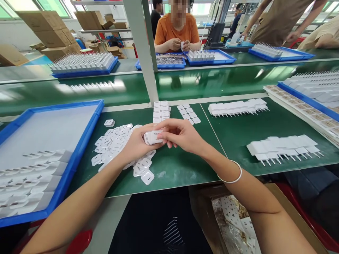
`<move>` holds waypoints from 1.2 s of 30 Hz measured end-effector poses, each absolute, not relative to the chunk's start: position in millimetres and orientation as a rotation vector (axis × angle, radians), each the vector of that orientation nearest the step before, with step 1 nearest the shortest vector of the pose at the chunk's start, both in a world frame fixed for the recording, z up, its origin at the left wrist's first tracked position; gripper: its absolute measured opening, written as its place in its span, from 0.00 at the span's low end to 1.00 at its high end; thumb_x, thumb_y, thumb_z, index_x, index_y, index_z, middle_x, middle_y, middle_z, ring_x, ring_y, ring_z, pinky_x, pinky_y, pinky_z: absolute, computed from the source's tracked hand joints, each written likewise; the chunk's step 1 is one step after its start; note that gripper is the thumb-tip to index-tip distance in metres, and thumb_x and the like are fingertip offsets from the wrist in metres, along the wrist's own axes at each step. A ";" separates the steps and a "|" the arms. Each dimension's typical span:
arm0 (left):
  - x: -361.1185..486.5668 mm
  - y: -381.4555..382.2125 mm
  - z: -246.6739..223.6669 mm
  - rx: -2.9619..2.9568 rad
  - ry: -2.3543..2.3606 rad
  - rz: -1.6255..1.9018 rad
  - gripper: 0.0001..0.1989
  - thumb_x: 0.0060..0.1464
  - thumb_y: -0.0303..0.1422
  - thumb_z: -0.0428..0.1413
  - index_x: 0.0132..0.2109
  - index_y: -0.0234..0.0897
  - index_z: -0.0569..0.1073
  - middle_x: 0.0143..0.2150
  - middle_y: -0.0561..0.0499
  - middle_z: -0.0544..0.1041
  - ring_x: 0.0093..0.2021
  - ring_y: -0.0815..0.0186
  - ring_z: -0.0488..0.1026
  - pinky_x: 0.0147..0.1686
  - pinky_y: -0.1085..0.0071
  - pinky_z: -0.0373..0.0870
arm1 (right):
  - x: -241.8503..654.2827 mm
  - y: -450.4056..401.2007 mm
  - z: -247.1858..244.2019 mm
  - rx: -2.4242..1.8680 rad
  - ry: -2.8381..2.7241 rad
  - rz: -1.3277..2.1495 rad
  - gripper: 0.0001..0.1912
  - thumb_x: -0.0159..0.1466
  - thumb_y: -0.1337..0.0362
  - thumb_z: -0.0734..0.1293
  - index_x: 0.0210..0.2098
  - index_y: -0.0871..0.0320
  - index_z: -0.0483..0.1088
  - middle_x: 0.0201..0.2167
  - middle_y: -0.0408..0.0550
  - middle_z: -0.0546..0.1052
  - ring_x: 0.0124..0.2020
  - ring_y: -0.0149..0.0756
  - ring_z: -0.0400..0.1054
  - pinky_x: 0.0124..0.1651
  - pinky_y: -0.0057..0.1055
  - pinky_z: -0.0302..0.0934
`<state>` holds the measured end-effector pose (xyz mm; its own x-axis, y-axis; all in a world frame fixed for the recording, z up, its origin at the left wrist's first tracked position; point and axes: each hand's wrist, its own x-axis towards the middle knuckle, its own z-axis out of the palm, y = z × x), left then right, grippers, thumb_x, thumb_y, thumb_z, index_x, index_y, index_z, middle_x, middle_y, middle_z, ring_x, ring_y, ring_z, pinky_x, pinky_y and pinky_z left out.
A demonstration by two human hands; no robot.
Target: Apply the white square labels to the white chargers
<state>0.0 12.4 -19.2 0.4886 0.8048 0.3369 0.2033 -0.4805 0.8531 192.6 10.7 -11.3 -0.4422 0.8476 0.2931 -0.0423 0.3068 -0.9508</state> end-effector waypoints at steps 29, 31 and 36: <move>4.1 8.9 -18.4 2.012 0.798 0.910 0.06 0.56 0.26 0.59 0.33 0.40 0.80 0.41 0.52 0.80 0.44 0.62 0.77 0.45 0.67 0.73 | 190.9 11.6 -17.3 -0.777 -1.877 1.172 0.06 0.64 0.61 0.71 0.39 0.55 0.77 0.22 0.39 0.72 0.19 0.25 0.63 0.25 0.27 0.60; 3.5 9.2 -17.5 2.035 0.806 0.888 0.07 0.56 0.26 0.58 0.34 0.40 0.80 0.42 0.51 0.80 0.44 0.61 0.77 0.45 0.66 0.73 | 190.0 12.1 -18.0 -0.770 -1.862 1.202 0.06 0.64 0.61 0.71 0.39 0.55 0.77 0.22 0.39 0.73 0.19 0.25 0.64 0.26 0.27 0.60; 2.5 9.0 -17.7 2.084 0.828 0.883 0.06 0.56 0.24 0.58 0.33 0.39 0.78 0.39 0.51 0.80 0.41 0.63 0.76 0.43 0.66 0.72 | 189.0 12.6 -17.8 -0.770 -1.829 1.264 0.04 0.63 0.64 0.71 0.38 0.56 0.77 0.22 0.39 0.73 0.19 0.25 0.63 0.25 0.26 0.60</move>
<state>2.5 9.0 -17.7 0.5597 0.7631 0.3230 0.2733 -0.5380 0.7974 189.0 12.6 -17.8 -0.5223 0.8147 0.2520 0.0524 0.3255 -0.9441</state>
